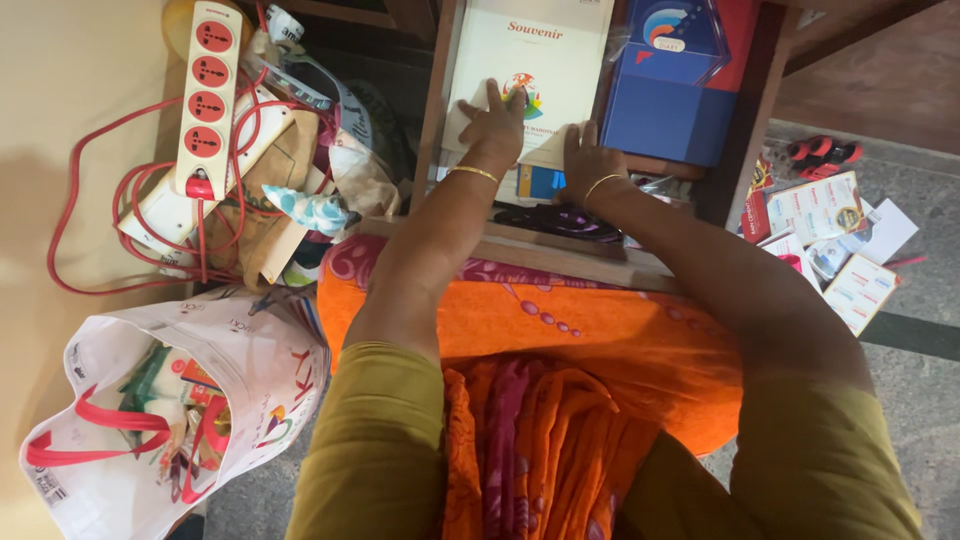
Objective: The person organizes a drawer by looking through and moving various items including boxes, papers, a book, and small packaged items.
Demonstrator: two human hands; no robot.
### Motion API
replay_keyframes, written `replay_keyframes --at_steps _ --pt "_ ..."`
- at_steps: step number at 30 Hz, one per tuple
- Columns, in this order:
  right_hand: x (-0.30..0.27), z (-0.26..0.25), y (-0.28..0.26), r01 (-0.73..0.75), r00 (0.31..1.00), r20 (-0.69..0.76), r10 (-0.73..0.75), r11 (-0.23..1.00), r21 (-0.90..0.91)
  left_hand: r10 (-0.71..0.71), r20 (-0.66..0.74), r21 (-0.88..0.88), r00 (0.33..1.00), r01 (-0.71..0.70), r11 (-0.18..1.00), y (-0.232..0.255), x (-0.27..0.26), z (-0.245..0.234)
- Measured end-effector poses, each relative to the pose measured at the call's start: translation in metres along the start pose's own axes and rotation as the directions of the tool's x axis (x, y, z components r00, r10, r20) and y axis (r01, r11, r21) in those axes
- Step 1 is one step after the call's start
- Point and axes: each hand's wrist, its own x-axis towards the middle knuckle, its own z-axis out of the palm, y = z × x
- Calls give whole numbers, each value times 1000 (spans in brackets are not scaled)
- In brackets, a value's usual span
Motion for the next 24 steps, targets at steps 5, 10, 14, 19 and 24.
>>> replay_keyframes --at_steps 5,10,14,19,24 --pt "18 23 8 37 996 -81 -38 999 -17 -31 34 97 999 27 995 4 0 6" --pt "22 40 11 102 972 -204 -118 991 -85 35 18 187 999 -38 982 4 5 7" --pt "20 44 10 172 958 -220 -184 982 -73 64 -78 187 995 -49 981 -1 14 25" --pt "18 39 9 169 932 -306 -195 979 -112 94 -93 298 991 -62 952 -1 13 25" --pt "9 6 15 176 976 -139 -165 982 69 107 -51 288 993 -88 953 1 2 15"
